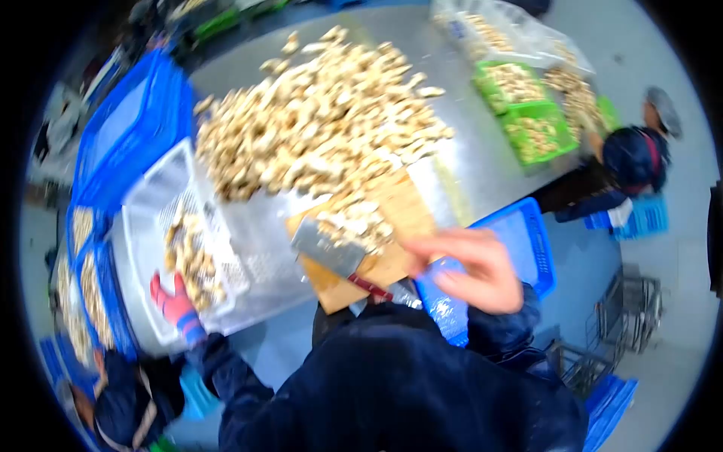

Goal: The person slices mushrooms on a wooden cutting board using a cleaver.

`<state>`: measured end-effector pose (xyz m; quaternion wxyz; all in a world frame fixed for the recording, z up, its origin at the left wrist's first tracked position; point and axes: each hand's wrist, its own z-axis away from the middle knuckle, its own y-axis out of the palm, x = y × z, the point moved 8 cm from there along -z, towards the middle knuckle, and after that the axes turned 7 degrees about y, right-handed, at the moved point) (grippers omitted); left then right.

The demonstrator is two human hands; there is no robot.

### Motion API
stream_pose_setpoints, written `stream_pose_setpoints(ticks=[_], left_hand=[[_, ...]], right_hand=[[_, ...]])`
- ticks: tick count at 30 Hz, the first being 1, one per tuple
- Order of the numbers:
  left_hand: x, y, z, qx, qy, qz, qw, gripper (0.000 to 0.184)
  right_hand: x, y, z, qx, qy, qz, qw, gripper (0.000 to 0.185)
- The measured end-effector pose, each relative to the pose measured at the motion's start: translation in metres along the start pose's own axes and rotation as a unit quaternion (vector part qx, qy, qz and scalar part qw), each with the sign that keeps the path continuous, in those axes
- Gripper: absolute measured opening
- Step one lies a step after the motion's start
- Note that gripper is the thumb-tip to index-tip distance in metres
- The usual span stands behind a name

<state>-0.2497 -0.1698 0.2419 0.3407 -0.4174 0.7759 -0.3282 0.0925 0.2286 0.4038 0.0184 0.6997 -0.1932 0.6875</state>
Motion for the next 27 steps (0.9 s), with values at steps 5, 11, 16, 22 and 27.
stream_pose_setpoints(ticks=[5, 11, 16, 22, 27], left_hand=[[0.004, 0.029, 0.002, 0.064, -0.097, 0.057, 0.992, 0.053], [-0.039, 0.022, -0.022, 0.030, -0.059, 0.095, 0.993, 0.051], [-0.042, 0.049, -0.042, 0.012, -0.043, 0.118, 0.992, 0.052], [-0.047, 0.045, -0.032, 0.034, -0.039, 0.152, 0.987, 0.053], [-0.036, 0.046, -0.036, 0.044, -0.072, 0.172, 0.981, 0.054]], right_hand=[[0.170, -0.061, 0.090, 0.041, -0.370, -0.007, 0.928, 0.016], [0.215, -0.040, 0.132, 0.153, -0.257, 0.090, 0.950, 0.036], [0.205, -0.032, 0.170, 0.074, -0.197, -0.001, 0.978, 0.034], [0.208, -0.034, 0.182, 0.067, -0.257, -0.014, 0.964, 0.033], [0.217, -0.026, 0.201, 0.060, -0.287, 0.007, 0.956, 0.032]])
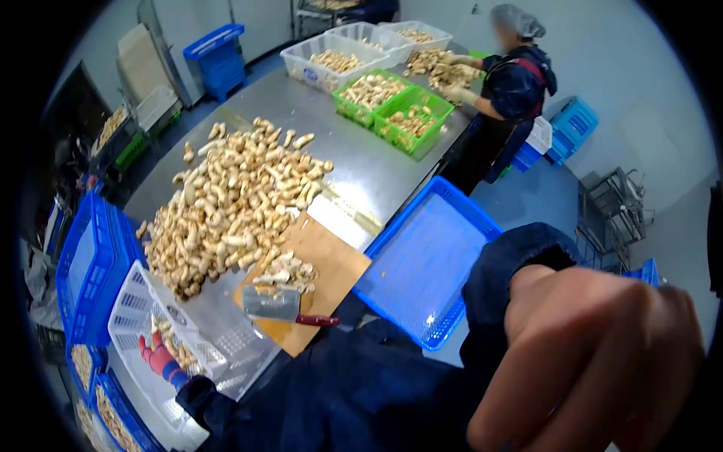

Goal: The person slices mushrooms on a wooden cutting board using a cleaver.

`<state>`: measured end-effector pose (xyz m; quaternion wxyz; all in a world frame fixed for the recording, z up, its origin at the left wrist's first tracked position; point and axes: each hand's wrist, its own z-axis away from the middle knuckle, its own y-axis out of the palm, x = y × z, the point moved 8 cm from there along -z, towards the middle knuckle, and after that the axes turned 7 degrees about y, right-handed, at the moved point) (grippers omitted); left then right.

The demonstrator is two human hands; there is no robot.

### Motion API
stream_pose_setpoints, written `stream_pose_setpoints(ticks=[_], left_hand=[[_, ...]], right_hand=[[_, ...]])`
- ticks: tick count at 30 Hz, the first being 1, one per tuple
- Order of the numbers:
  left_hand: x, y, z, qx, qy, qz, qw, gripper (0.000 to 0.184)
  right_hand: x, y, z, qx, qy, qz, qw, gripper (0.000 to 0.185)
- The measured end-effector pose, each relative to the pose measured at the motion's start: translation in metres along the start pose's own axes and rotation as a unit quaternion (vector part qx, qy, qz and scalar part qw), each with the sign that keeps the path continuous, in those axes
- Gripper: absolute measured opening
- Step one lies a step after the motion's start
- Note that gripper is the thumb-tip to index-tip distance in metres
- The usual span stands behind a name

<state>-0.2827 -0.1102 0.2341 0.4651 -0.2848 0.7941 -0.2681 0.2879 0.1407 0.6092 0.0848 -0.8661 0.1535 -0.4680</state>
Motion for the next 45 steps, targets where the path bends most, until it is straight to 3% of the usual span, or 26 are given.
stream_pose_setpoints(ticks=[2, 6, 11, 15, 21, 24, 29, 33, 39, 45], left_hand=[[0.004, 0.001, -0.004, -0.001, -0.021, -0.004, 1.000, 0.053], [0.011, 0.002, -0.003, -0.002, 0.022, -0.043, 0.999, 0.053], [0.025, 0.002, 0.003, 0.005, -0.015, 0.036, 0.999, 0.053], [0.031, -0.007, 0.003, -0.012, 0.010, -0.034, 0.999, 0.052], [0.044, 0.005, 0.010, 0.009, -0.034, 0.064, 0.997, 0.052], [0.034, -0.007, 0.012, 0.009, -0.017, -0.021, 1.000, 0.052], [0.024, -0.013, 0.018, -0.005, -0.034, 0.035, 0.999, 0.052], [0.022, -0.021, 0.022, -0.022, -0.011, -0.048, 0.999, 0.053], [0.039, -0.010, 0.025, -0.023, -0.051, 0.027, 0.998, 0.053], [0.029, -0.010, 0.028, 0.006, -0.044, -0.016, 0.999, 0.054]], right_hand=[[0.008, 0.007, 0.002, 0.007, -0.019, 0.011, 1.000, 0.032], [0.015, 0.014, 0.001, 0.013, -0.043, 0.003, 0.999, 0.031], [0.019, 0.024, 0.000, 0.026, -0.055, 0.000, 0.998, 0.031], [0.017, 0.027, -0.005, 0.030, -0.079, -0.019, 0.996, 0.030], [0.015, 0.029, -0.007, 0.049, -0.095, -0.021, 0.994, 0.029], [0.006, 0.024, -0.008, 0.043, -0.112, -0.040, 0.992, 0.029], [0.001, 0.017, -0.008, 0.053, -0.119, -0.040, 0.991, 0.028], [-0.005, 0.013, -0.010, 0.056, -0.133, -0.054, 0.988, 0.027], [-0.003, 0.006, -0.009, 0.067, -0.138, -0.046, 0.987, 0.026], [-0.007, -0.004, -0.006, 0.050, -0.145, -0.049, 0.987, 0.026]])
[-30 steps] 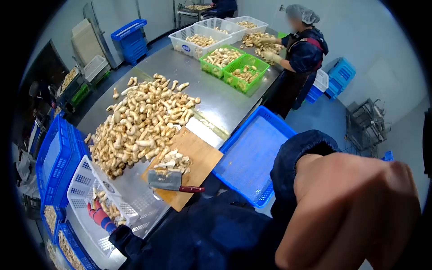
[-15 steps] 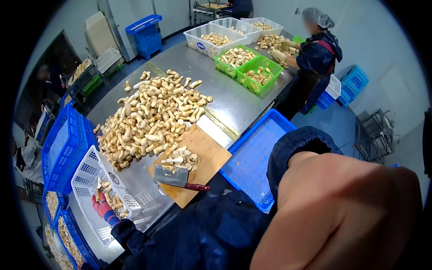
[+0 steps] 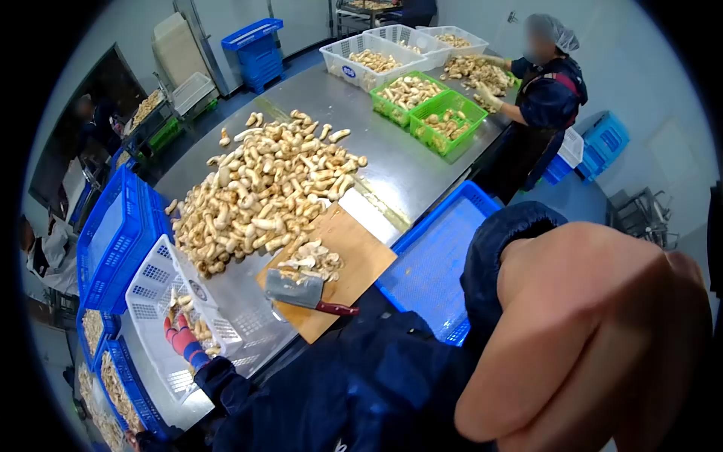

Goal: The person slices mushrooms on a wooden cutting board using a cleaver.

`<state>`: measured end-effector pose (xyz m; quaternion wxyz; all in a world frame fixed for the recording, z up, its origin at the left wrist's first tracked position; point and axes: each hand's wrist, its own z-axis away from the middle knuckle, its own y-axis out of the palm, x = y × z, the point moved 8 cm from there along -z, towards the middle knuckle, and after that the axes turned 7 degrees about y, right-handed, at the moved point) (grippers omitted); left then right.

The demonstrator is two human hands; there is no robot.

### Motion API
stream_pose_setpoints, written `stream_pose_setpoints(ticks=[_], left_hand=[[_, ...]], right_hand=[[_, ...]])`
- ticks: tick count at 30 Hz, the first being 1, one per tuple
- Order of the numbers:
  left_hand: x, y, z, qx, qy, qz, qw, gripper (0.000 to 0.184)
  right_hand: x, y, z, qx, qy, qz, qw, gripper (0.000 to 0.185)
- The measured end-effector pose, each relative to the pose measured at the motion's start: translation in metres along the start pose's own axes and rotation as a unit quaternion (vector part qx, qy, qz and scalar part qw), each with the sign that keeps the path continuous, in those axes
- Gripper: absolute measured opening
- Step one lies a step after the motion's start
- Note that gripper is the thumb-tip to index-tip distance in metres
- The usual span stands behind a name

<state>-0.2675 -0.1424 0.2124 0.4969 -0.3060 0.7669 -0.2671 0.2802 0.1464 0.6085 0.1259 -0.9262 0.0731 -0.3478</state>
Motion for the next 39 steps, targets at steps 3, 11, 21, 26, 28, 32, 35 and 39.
stream_pose_setpoints(ticks=[3, 11, 21, 26, 28, 32, 35, 39], left_hand=[[0.007, 0.024, 0.000, -0.002, -0.009, 0.097, 0.995, 0.055], [0.002, 0.052, -0.012, 0.020, 0.009, 0.148, 0.989, 0.052], [-0.044, 0.083, -0.006, 0.071, -0.007, 0.168, 0.983, 0.052], [-0.067, 0.072, -0.006, 0.041, 0.075, -0.024, 0.996, 0.054], [-0.066, 0.085, -0.004, 0.063, 0.026, 0.040, 0.997, 0.055], [-0.081, 0.087, -0.004, 0.072, 0.047, 0.049, 0.995, 0.054], [-0.089, 0.087, -0.007, 0.080, 0.064, 0.050, 0.994, 0.052], [-0.097, 0.095, -0.008, 0.090, 0.038, 0.080, 0.992, 0.052]], right_hand=[[0.004, -0.002, 0.004, 0.000, 0.006, 0.015, 1.000, 0.025], [0.012, -0.010, 0.014, -0.025, 0.023, 0.038, 0.999, 0.024], [0.027, -0.025, 0.031, -0.036, 0.025, 0.065, 0.997, 0.023], [0.032, -0.035, 0.039, -0.045, 0.020, 0.067, 0.997, 0.023], [0.036, -0.036, 0.041, -0.042, 0.027, 0.077, 0.996, 0.023], [0.039, -0.040, 0.046, -0.052, 0.023, 0.077, 0.995, 0.022], [0.041, -0.044, 0.050, -0.060, 0.019, 0.077, 0.995, 0.022], [0.044, -0.048, 0.052, -0.069, 0.024, 0.089, 0.993, 0.022]])
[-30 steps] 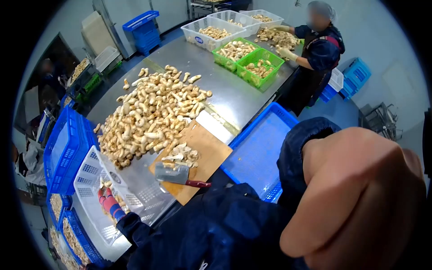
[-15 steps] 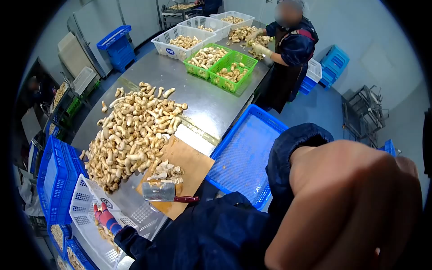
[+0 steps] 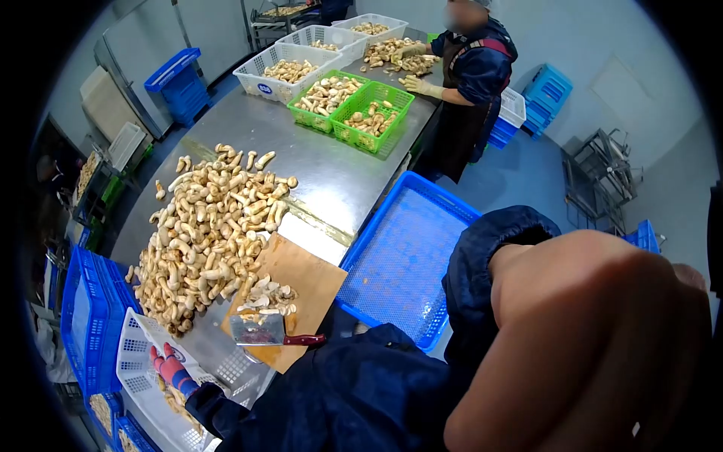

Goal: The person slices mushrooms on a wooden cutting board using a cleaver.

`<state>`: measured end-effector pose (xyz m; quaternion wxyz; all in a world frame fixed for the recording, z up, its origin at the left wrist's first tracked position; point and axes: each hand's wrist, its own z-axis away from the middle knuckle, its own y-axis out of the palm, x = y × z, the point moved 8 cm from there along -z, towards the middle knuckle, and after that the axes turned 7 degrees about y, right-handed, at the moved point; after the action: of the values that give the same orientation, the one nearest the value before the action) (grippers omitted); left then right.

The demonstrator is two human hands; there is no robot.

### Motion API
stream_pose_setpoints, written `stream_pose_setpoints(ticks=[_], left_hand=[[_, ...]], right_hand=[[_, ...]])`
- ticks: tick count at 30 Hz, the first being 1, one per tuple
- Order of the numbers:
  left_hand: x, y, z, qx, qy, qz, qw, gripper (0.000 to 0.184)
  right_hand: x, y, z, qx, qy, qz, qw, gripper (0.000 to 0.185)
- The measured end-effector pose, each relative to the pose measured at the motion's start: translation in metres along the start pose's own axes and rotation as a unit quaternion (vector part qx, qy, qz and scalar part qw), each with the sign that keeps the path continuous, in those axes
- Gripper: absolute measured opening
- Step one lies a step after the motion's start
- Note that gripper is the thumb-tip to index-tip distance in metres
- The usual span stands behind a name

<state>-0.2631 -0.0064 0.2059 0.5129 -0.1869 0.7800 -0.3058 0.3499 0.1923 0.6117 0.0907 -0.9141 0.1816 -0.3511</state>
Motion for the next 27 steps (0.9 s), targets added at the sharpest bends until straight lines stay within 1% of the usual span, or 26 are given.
stream_pose_setpoints(ticks=[6, 7, 10, 11, 14, 15, 16, 18, 19, 22, 27], left_hand=[[-0.019, 0.003, 0.006, -0.001, 0.020, -0.016, 1.000, 0.054], [-0.014, 0.006, 0.002, 0.003, 0.036, -0.033, 0.999, 0.054], [-0.005, 0.013, -0.003, 0.004, 0.047, -0.045, 0.998, 0.054], [-0.004, 0.015, -0.001, 0.005, 0.039, 0.000, 0.999, 0.054], [-0.010, 0.013, 0.004, 0.005, 0.040, -0.041, 0.998, 0.054], [-0.012, 0.013, 0.005, 0.020, 0.034, -0.037, 0.999, 0.053], [-0.012, 0.014, 0.002, 0.013, 0.033, -0.037, 0.999, 0.053], [-0.004, 0.011, 0.003, 0.001, 0.029, -0.042, 0.999, 0.053], [0.009, 0.014, -0.003, 0.015, 0.010, -0.044, 0.999, 0.054], [-0.003, 0.008, 0.003, -0.001, 0.038, -0.029, 0.999, 0.054], [-0.007, 0.005, 0.006, 0.000, 0.029, -0.037, 0.999, 0.055]], right_hand=[[-0.003, 0.000, 0.004, -0.014, 0.008, 0.005, 1.000, 0.021], [-0.003, 0.000, 0.004, -0.014, 0.010, 0.007, 1.000, 0.021], [-0.007, 0.001, 0.005, -0.018, 0.012, 0.008, 1.000, 0.021], [-0.008, 0.001, 0.005, -0.020, 0.010, 0.006, 1.000, 0.021], [-0.007, 0.002, 0.003, -0.013, 0.006, 0.005, 1.000, 0.021], [-0.007, 0.001, 0.002, -0.010, 0.005, 0.003, 1.000, 0.021], [-0.005, 0.002, 0.001, -0.008, 0.002, -0.001, 1.000, 0.021], [-0.005, 0.006, 0.001, -0.005, -0.005, -0.002, 1.000, 0.020], [-0.005, 0.007, 0.001, -0.004, -0.008, -0.004, 1.000, 0.020], [-0.001, 0.012, 0.001, 0.000, -0.016, -0.009, 1.000, 0.020], [0.006, 0.019, -0.001, 0.004, -0.023, -0.010, 1.000, 0.020]])
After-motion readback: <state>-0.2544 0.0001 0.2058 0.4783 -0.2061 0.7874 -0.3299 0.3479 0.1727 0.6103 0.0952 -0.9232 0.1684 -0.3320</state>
